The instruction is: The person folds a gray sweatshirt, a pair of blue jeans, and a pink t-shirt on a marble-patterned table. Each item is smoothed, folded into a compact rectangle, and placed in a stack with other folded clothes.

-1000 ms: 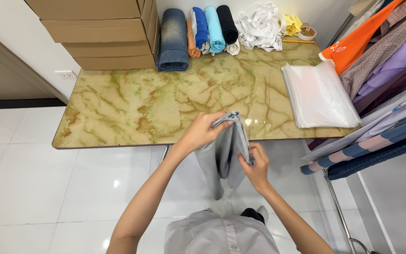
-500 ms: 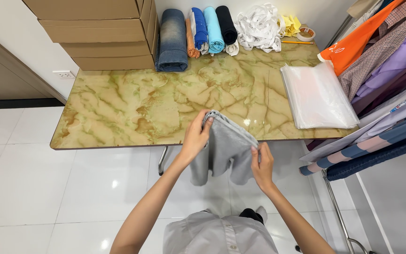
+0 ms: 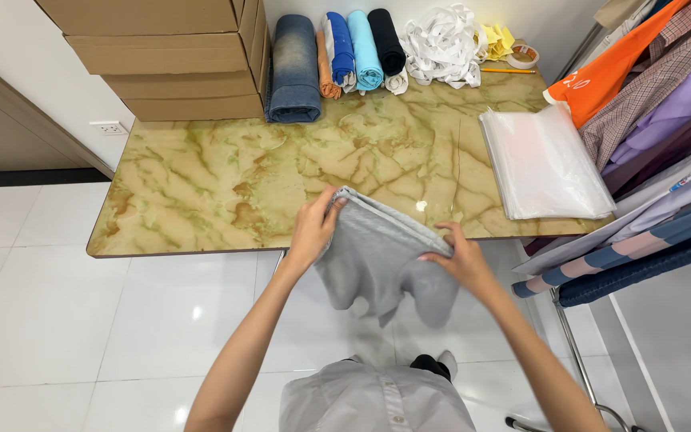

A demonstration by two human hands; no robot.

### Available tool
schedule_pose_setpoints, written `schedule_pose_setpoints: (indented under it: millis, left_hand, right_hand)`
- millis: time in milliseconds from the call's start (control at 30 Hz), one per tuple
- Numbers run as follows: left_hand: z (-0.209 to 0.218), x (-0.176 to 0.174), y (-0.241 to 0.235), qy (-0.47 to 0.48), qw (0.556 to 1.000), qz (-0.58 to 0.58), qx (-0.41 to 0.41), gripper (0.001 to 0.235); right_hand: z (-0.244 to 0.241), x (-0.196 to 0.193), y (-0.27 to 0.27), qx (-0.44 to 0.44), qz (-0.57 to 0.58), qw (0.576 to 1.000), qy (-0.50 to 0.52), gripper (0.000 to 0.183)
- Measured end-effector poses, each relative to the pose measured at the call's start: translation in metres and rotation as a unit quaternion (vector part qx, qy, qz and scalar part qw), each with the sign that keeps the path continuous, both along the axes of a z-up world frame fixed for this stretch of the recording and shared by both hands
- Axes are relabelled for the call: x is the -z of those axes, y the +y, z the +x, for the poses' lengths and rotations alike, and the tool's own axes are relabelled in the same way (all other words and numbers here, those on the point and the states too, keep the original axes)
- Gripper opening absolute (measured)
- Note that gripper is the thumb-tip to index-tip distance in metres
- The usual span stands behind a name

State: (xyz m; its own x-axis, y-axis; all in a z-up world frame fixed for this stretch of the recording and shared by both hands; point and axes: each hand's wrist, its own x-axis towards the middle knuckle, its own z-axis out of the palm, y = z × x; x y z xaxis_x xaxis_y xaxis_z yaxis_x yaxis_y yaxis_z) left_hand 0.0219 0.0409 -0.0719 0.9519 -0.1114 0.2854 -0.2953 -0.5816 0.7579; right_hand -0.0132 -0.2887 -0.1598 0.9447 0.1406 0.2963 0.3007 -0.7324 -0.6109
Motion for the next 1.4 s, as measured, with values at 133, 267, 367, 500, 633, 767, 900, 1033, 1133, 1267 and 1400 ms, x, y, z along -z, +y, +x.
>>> schedule_pose_setpoints:
  millis: [133,267,367,500,633,767,900,1033,1133,1267,1400]
  left_hand:
    - [0.001,0.011,-0.004,-0.004,0.991,0.130,0.021,0.019]
    - [-0.010,0.010,-0.024,-0.009,0.975,0.220,-0.016,0.025]
    - [-0.014,0.011,-0.034,-0.031,0.973,0.211,-0.082,0.031]
    - [-0.004,0.036,-0.040,-0.139,0.946,0.244,-0.163,0.035]
    - [0.010,0.031,-0.036,-0.149,0.960,0.218,-0.088,0.035]
    - [0.018,0.042,-0.029,0.005,0.996,0.030,0.088,0.030]
    - [0.006,0.010,-0.012,0.108,0.981,-0.041,0.156,0.040]
    - [0.016,0.017,0.005,0.164,0.967,-0.015,0.195,0.038]
    - [0.005,-0.005,0.009,0.170,0.953,0.205,0.142,0.043]
    - [0.004,0.003,0.002,0.049,0.964,0.262,-0.013,0.024]
    - [-0.014,-0.018,-0.002,0.161,0.986,-0.002,-0.035,0.024]
  right_hand:
    - [0.010,-0.013,-0.024,-0.035,-0.114,0.993,0.009,0.021]
    - [0.006,0.015,-0.036,0.114,-0.311,0.942,0.060,0.023]
    - [-0.010,-0.001,-0.022,0.165,-0.324,0.931,0.040,0.030]
    - [-0.027,-0.039,-0.010,0.207,-0.236,0.949,-0.039,0.031]
    - [-0.006,-0.010,-0.032,0.189,0.028,0.982,-0.001,0.023]
    - [0.006,0.015,-0.055,0.160,0.173,0.969,0.078,0.021]
    - [0.009,0.033,-0.093,0.073,0.040,0.992,0.099,0.010]
    - [-0.002,0.000,-0.077,0.008,-0.041,0.993,0.109,0.023]
    - [0.003,0.010,-0.080,0.012,-0.220,0.974,0.053,0.012]
    - [0.003,0.013,-0.062,0.080,-0.321,0.943,0.024,0.019]
    - [-0.002,-0.008,-0.057,0.091,-0.300,0.950,-0.010,0.016]
